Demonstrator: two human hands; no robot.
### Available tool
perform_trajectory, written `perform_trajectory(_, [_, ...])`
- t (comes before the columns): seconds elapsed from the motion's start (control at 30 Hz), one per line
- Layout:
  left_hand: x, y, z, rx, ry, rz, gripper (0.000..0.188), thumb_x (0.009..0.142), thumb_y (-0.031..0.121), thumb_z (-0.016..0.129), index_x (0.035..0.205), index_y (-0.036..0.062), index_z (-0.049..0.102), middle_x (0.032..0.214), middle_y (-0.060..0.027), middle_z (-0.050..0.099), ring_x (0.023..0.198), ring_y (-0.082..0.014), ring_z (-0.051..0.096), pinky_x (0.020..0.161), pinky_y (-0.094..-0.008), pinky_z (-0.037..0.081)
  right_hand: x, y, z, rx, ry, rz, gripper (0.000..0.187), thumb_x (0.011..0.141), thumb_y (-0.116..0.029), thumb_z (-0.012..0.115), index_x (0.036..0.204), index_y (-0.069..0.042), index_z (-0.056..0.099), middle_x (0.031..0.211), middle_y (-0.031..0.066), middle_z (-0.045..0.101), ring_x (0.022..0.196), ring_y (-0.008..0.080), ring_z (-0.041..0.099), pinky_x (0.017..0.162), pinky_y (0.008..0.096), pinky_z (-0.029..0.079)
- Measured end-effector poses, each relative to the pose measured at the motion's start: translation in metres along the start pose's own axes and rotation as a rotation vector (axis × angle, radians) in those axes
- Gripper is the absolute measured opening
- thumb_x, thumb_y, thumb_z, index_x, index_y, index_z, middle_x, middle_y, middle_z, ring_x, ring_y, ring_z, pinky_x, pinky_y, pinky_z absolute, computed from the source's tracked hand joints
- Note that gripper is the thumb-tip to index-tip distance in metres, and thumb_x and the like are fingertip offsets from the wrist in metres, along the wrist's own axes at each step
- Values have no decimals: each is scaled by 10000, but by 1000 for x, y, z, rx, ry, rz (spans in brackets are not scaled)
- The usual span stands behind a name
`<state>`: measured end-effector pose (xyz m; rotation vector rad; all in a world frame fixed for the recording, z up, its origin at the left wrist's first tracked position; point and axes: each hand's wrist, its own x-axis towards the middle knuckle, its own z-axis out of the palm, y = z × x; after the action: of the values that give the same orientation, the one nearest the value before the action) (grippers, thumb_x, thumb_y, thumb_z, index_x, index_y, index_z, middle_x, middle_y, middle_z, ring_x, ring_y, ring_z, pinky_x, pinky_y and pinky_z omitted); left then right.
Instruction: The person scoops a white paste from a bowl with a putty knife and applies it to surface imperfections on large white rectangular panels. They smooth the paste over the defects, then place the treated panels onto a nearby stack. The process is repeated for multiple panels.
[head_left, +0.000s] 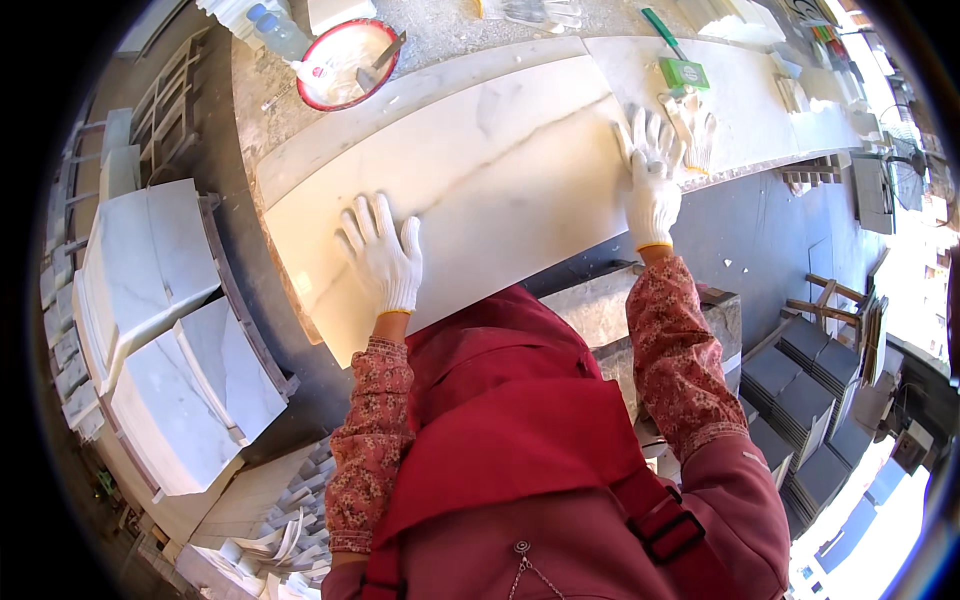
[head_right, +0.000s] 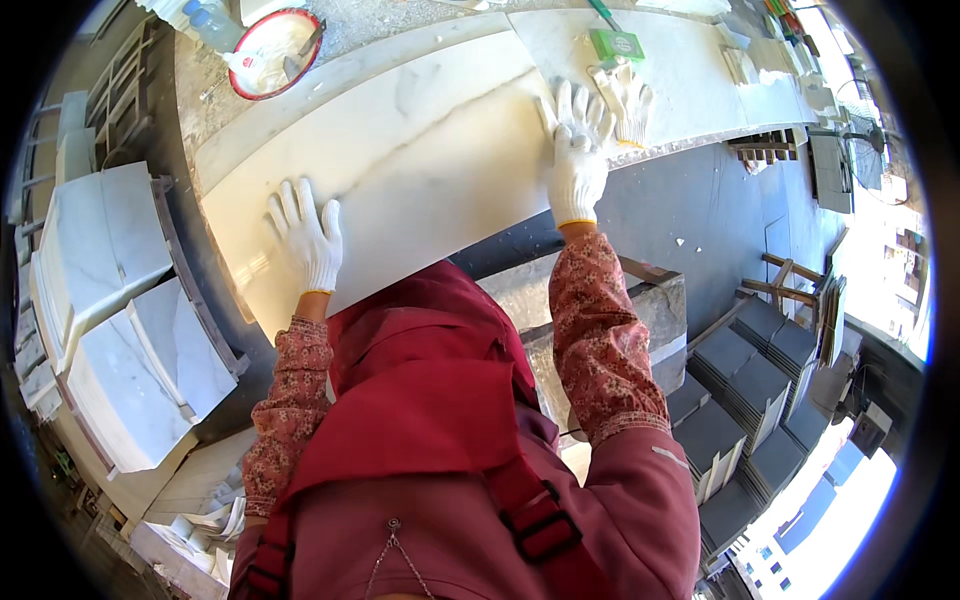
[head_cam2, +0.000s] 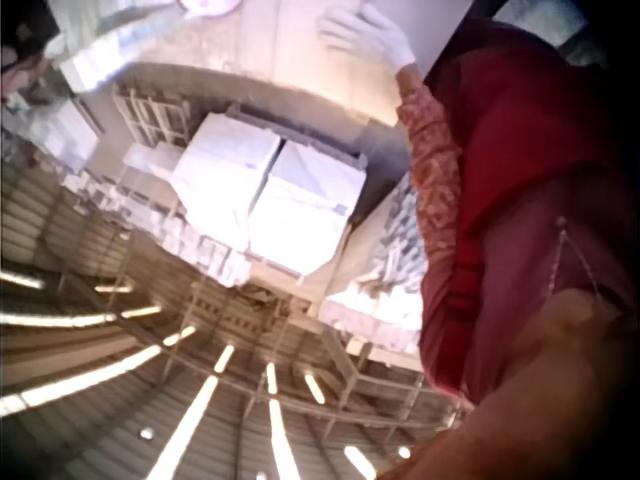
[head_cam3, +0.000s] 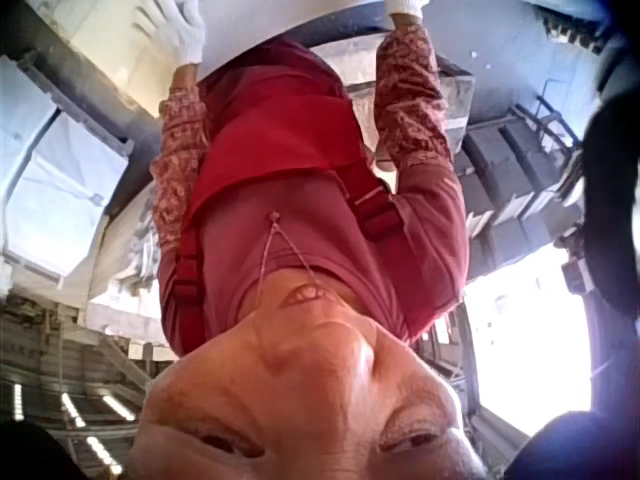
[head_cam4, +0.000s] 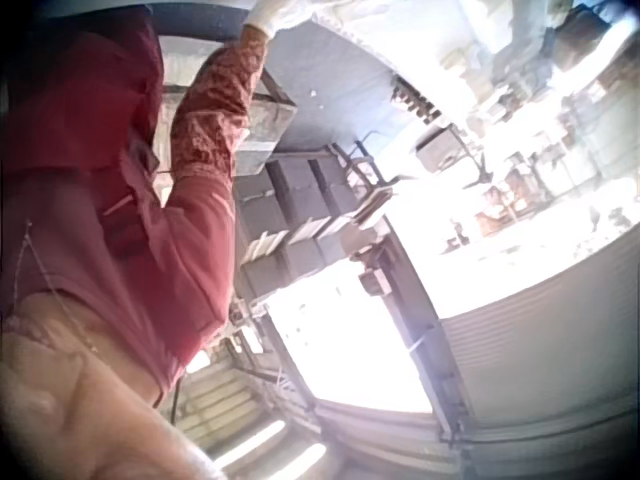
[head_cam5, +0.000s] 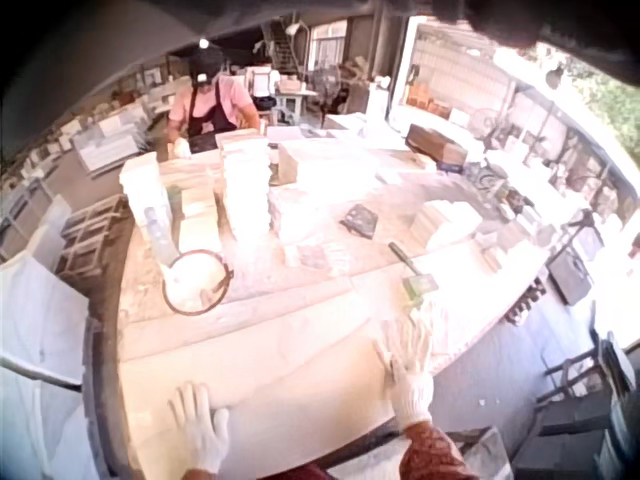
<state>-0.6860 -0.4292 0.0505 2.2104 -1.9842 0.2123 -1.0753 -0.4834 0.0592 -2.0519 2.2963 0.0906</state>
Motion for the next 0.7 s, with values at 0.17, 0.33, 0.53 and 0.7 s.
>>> perform_trajectory(0.17, [-2,-7,6,15,30,-29,619,991,509,468,1462,106,482,1511,-177,442,1377,-440,368,1139,-614,256,-34,-63,-66,289,175,-285,537,1010,-199,312,1534,-264,407,1654,152,193,1548,325,25,1250,461,-3])
perform_trajectory(0.33, [3,2,-5,-2,25,-18,619,982,502,488,1448,94,492,1498,-185,451,1367,-441,375,1140,-613,255,-3,4,-4,92,125,-24,340,990,-136,460,1298,-112,601,1158,214,645,1015,396,650,784,487,538])
perform_trajectory(0.53, [-1,-5,2,0,11,-37,617,983,505,484,1444,95,496,1506,-182,444,1378,-436,366,1152,-608,241,-106,-110,-27,375,-242,-385,332,908,-26,523,1230,-81,582,1046,210,642,930,407,653,727,496,536])
perform_trajectory(0.7, [2,-3,2,-69,3,-34,621,991,489,469,1473,96,467,1529,-180,422,1409,-435,334,1168,-609,218,-146,-141,-32,1134,-306,-553,303,931,-67,602,1233,-53,629,987,172,629,883,330,628,759,389,509])
